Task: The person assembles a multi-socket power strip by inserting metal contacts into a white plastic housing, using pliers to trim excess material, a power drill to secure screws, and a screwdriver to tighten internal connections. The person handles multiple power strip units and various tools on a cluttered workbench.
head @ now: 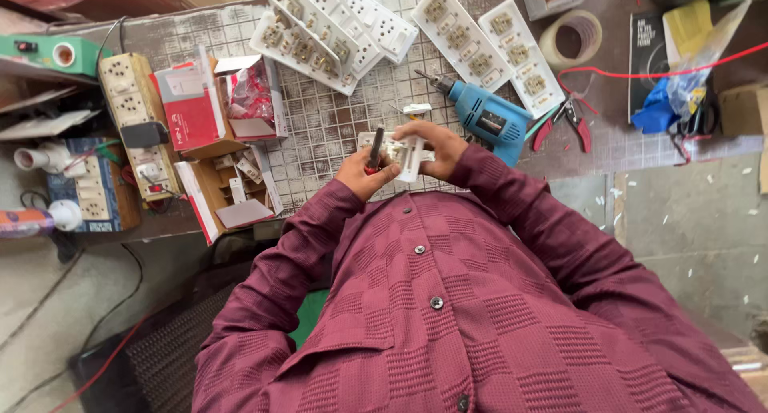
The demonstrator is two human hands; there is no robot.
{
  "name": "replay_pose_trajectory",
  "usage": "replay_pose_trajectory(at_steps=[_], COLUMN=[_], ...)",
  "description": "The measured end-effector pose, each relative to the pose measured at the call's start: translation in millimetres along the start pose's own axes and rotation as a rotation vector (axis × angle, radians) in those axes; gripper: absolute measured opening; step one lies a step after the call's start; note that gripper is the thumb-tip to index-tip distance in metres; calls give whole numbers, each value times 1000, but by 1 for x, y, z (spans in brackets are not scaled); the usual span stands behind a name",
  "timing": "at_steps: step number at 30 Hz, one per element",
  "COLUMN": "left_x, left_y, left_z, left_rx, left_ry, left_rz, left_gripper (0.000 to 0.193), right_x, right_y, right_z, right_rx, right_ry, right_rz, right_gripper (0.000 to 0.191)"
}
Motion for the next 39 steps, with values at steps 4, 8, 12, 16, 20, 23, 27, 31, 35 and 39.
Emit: replay_pose_trajectory(at_steps=[4, 8, 12, 16, 20, 23, 27, 31, 35, 39], left_x=[2, -4, -7, -3, 23, 57, 87, 87, 86, 66], left_y=[-26, -65, -59, -48, 29, 105, 177, 203, 192, 145], left_z=[8, 28, 32, 31, 30, 13, 2, 5, -5, -27], left_rx=[81, -261, -437, -434, -319, -197, -132, -70, 140, 675], left_ry=[180, 387, 574, 631, 610, 379, 157, 50, -90, -444], left_rz=[128, 348, 125, 89, -284, -587, -602, -486, -491, -105], left_gripper=[48, 54, 56, 72, 59, 41, 27, 19, 22, 24], right_x=[19, 44, 57, 59, 54, 45, 32, 25, 18, 4], right_y=[16, -11, -53, -85, -109, -129, -159, -197, -222, -223], right_z=[15, 44, 64, 70, 71, 69, 65, 68, 69, 71], right_rx=[34, 134, 124, 101, 118, 202, 270, 285, 378, 465], right_ry=[23, 122, 196, 234, 251, 201, 112, 106, 71, 110], right_rz=[-24, 26, 82, 97, 114, 155, 243, 377, 441, 464], right_gripper=[29, 33, 36, 34, 33, 29, 24, 18, 28, 47])
Point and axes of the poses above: each hand's wrist, its own x-axis away from the middle knuckle, its own z-axis out of the back of the hand, y = z × x, the point moved 7 cm from there along -x, towards the middle knuckle, and after that the axes turned 9 degrees about z, right-handed, at the moved point
